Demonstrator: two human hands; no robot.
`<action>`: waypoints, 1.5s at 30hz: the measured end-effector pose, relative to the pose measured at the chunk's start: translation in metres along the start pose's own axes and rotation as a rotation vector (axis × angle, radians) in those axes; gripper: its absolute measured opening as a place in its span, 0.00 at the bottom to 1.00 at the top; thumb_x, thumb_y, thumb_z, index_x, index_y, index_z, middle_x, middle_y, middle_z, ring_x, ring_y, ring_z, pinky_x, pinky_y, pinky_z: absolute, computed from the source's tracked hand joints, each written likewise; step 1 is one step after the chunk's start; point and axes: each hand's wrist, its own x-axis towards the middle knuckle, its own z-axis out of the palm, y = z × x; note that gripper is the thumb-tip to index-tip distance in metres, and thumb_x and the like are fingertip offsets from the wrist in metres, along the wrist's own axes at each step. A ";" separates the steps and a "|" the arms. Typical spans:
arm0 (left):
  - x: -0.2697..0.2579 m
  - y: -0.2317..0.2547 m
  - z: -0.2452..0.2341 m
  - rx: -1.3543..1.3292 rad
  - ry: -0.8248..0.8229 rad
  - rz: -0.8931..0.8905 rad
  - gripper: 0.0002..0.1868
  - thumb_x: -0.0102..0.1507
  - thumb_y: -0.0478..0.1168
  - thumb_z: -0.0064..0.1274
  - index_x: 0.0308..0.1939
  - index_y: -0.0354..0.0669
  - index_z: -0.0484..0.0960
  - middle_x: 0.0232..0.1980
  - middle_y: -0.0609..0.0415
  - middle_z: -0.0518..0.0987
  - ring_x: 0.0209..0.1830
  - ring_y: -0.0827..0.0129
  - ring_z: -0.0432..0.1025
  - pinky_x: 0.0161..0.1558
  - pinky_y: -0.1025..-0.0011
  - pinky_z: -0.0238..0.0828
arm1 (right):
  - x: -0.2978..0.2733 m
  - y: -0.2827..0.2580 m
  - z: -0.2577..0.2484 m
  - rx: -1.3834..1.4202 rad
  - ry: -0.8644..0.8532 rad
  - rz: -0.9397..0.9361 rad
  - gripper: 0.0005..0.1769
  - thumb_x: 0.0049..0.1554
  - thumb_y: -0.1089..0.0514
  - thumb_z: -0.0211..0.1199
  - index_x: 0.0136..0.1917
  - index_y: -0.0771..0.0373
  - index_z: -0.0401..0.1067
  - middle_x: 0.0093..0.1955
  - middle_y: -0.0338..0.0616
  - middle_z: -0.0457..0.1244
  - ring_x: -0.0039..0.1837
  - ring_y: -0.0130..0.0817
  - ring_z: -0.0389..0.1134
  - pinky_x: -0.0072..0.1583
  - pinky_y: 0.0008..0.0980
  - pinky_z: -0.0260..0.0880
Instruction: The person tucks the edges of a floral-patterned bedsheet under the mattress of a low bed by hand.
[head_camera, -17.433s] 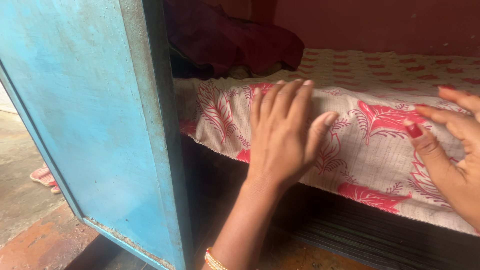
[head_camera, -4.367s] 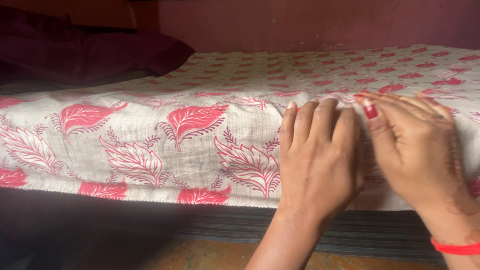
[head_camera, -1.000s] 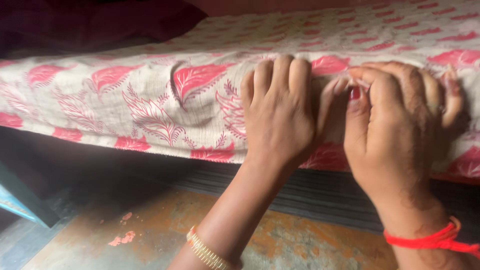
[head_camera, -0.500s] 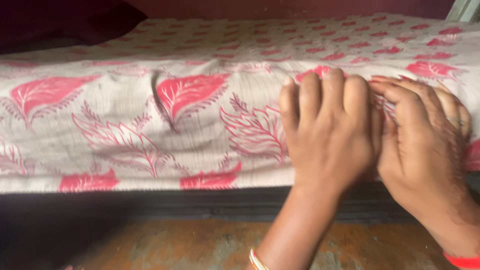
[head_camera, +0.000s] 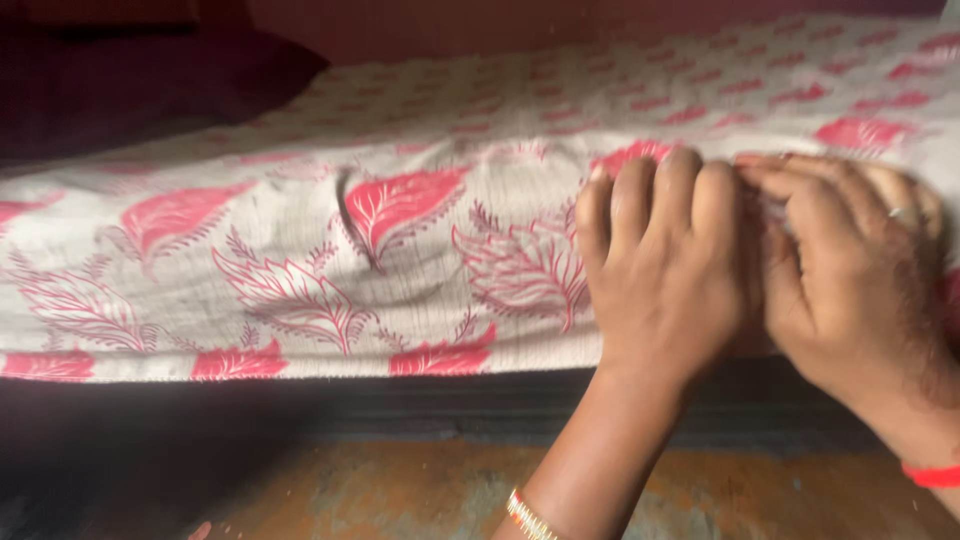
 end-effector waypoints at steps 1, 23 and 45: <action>0.001 0.002 0.000 -0.012 -0.005 0.010 0.09 0.71 0.44 0.47 0.50 0.44 0.76 0.57 0.53 0.77 0.61 0.60 0.68 0.72 0.58 0.56 | 0.003 0.005 -0.001 0.000 -0.024 0.004 0.11 0.61 0.66 0.58 0.57 0.69 0.73 0.59 0.50 0.70 0.60 0.48 0.70 0.62 0.46 0.65; -0.019 0.053 0.036 -0.053 -0.109 0.073 0.20 0.70 0.45 0.46 0.64 0.41 0.74 0.64 0.52 0.74 0.69 0.57 0.65 0.78 0.52 0.50 | -0.032 0.064 -0.023 0.086 -0.059 0.075 0.19 0.63 0.64 0.55 0.66 0.67 0.72 0.67 0.50 0.66 0.68 0.51 0.65 0.67 0.49 0.60; -0.020 0.078 0.057 -0.063 -0.157 0.097 0.24 0.69 0.46 0.46 0.67 0.41 0.74 0.67 0.49 0.74 0.69 0.54 0.65 0.77 0.50 0.49 | -0.054 0.099 -0.025 0.001 -0.044 0.084 0.16 0.70 0.60 0.53 0.68 0.65 0.73 0.70 0.46 0.66 0.71 0.48 0.64 0.70 0.47 0.56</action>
